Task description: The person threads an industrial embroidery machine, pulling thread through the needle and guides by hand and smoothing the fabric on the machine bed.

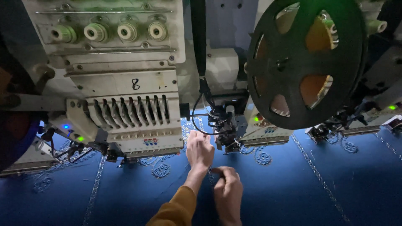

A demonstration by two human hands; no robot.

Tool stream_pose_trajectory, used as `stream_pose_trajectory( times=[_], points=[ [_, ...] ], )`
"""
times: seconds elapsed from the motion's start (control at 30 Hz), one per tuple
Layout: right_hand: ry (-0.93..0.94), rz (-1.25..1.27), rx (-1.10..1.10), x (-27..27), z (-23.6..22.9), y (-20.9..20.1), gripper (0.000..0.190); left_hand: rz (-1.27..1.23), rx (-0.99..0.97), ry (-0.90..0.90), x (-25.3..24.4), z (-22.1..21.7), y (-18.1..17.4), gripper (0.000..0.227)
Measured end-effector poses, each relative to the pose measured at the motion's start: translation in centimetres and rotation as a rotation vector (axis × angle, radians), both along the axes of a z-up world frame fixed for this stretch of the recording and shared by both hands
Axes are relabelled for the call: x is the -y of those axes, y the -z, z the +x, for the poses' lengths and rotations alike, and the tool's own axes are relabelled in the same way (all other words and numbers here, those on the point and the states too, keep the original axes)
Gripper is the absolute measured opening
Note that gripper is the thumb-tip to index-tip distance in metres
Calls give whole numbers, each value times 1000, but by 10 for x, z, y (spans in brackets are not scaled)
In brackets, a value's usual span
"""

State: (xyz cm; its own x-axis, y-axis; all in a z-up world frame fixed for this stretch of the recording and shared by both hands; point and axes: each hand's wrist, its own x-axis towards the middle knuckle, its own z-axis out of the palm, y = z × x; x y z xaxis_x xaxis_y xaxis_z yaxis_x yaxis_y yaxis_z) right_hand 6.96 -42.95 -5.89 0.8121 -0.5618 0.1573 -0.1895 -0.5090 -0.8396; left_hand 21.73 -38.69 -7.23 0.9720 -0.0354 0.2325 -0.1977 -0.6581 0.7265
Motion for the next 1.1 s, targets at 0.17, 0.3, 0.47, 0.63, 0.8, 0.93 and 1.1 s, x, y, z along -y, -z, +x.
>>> stream_pose_trajectory(
  times=[0.17,0.3,0.47,0.63,0.8,0.93,1.1],
  points=[
    [16,90,-7,-4,0,-7,46,-114,10,164,0,12,-16,7],
    [14,70,-66,-5,2,-6,45,-191,-172,82,-2,14,-33,23],
    [144,149,-102,-7,-3,-9,42,-169,-55,67,-2,1,-9,25],
    [75,99,-97,-11,-4,-7,41,-189,112,-4,8,19,1,17],
    [119,131,7,-5,-3,12,41,-70,111,2,25,38,6,24],
    [89,191,-49,-6,-7,4,39,-519,-316,-42,30,25,-33,13],
    [67,193,-38,-8,-13,0,40,-57,174,62,29,56,27,8]
  ],
)
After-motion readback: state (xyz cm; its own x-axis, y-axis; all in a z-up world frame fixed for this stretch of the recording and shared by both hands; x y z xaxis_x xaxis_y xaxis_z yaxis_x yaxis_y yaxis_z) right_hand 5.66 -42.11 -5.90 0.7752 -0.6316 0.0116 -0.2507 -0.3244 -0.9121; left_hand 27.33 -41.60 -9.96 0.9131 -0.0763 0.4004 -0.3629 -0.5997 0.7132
